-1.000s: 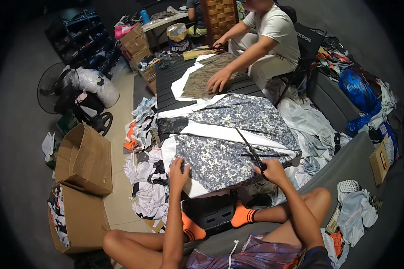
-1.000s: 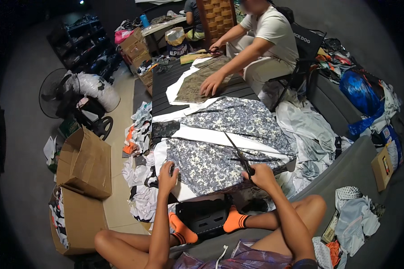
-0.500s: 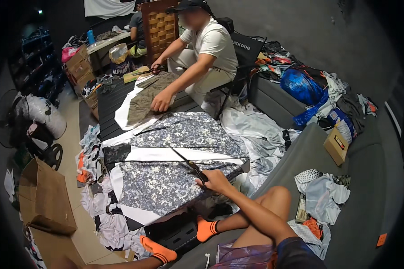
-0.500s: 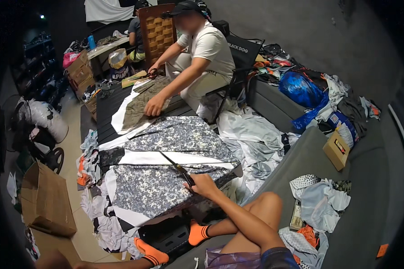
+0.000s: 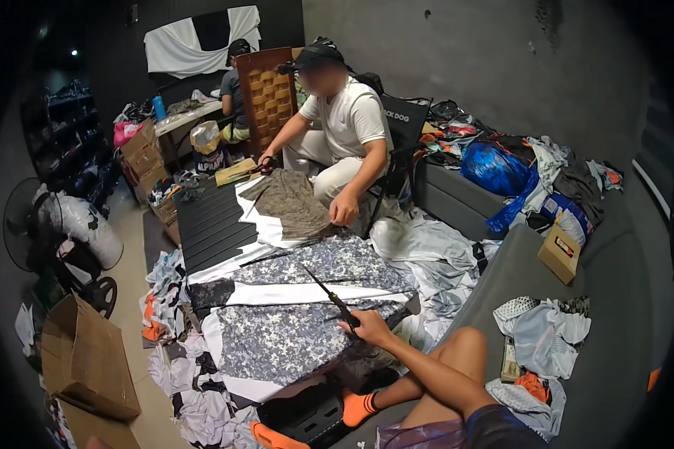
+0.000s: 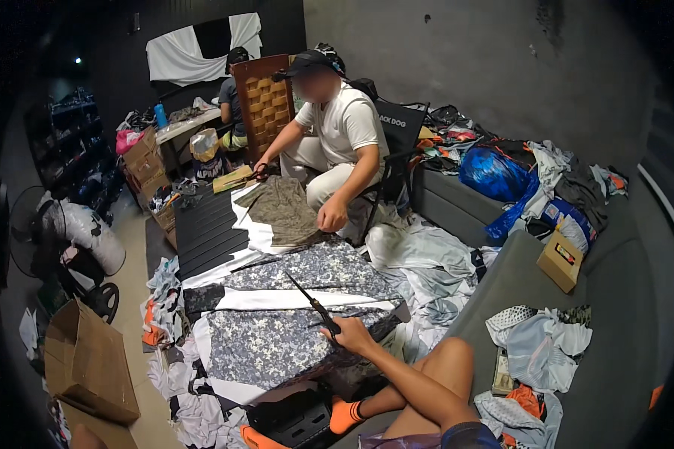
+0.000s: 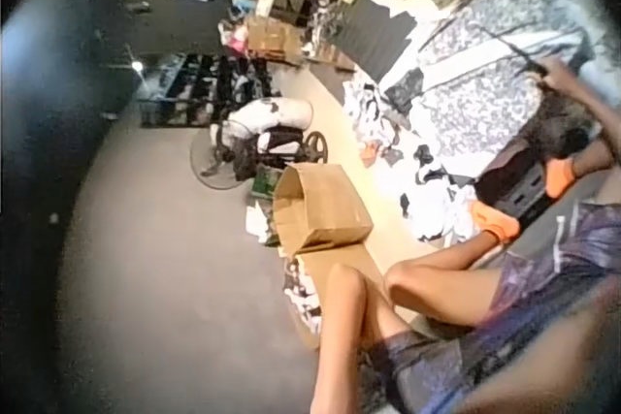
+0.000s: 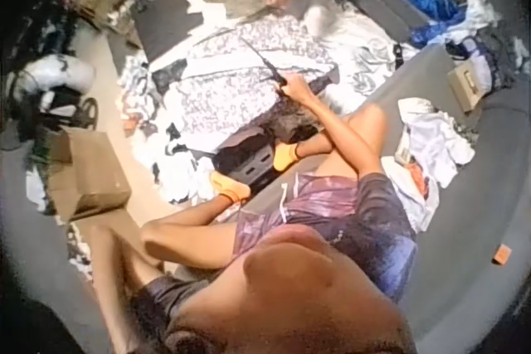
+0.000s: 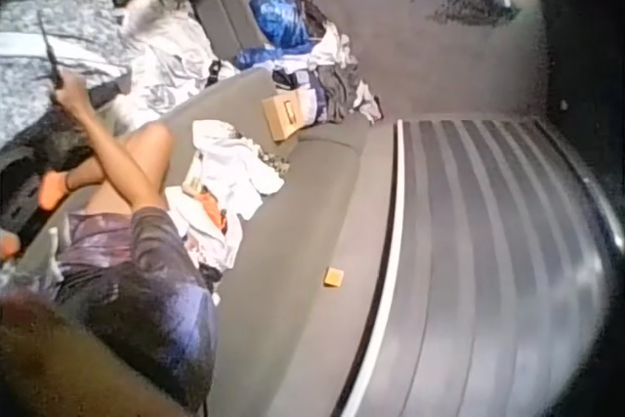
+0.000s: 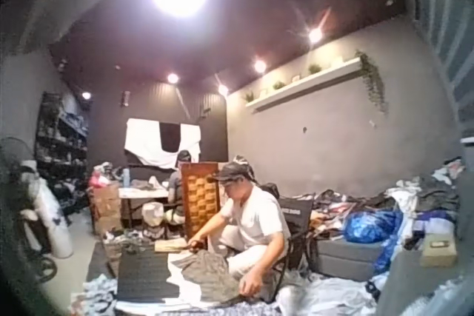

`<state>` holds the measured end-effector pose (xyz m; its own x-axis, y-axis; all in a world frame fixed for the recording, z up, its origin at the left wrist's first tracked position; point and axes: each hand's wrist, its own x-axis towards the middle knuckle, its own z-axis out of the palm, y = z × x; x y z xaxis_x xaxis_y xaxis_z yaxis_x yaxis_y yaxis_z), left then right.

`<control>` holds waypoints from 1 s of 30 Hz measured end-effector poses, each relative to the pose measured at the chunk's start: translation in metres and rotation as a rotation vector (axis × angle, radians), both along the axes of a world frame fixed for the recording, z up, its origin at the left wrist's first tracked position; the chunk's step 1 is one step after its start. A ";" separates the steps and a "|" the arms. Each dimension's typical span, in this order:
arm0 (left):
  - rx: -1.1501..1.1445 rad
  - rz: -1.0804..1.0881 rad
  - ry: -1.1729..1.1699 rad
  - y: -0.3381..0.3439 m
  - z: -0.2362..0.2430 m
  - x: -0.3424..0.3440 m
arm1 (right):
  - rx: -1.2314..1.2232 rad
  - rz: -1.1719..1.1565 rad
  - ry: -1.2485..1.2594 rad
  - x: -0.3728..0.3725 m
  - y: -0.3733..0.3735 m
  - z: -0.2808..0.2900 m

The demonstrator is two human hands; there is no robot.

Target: Cutting fabric components for apparel production using scissors following a pattern.

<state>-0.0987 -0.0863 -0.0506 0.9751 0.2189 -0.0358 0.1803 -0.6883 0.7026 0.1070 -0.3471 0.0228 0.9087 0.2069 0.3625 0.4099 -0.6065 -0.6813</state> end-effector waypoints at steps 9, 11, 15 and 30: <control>-0.050 0.134 -0.017 0.018 -0.025 -0.036 | 0.024 0.030 0.011 0.010 0.000 -0.032; -0.019 0.035 -0.006 0.013 -0.035 -0.044 | -0.091 0.003 0.045 0.015 -0.004 -0.040; -0.005 -0.011 0.027 0.009 -0.040 -0.057 | 0.020 0.071 0.056 0.009 -0.006 -0.032; 0.034 -0.085 0.065 0.007 -0.037 -0.041 | 0.007 0.068 0.101 0.005 -0.007 -0.020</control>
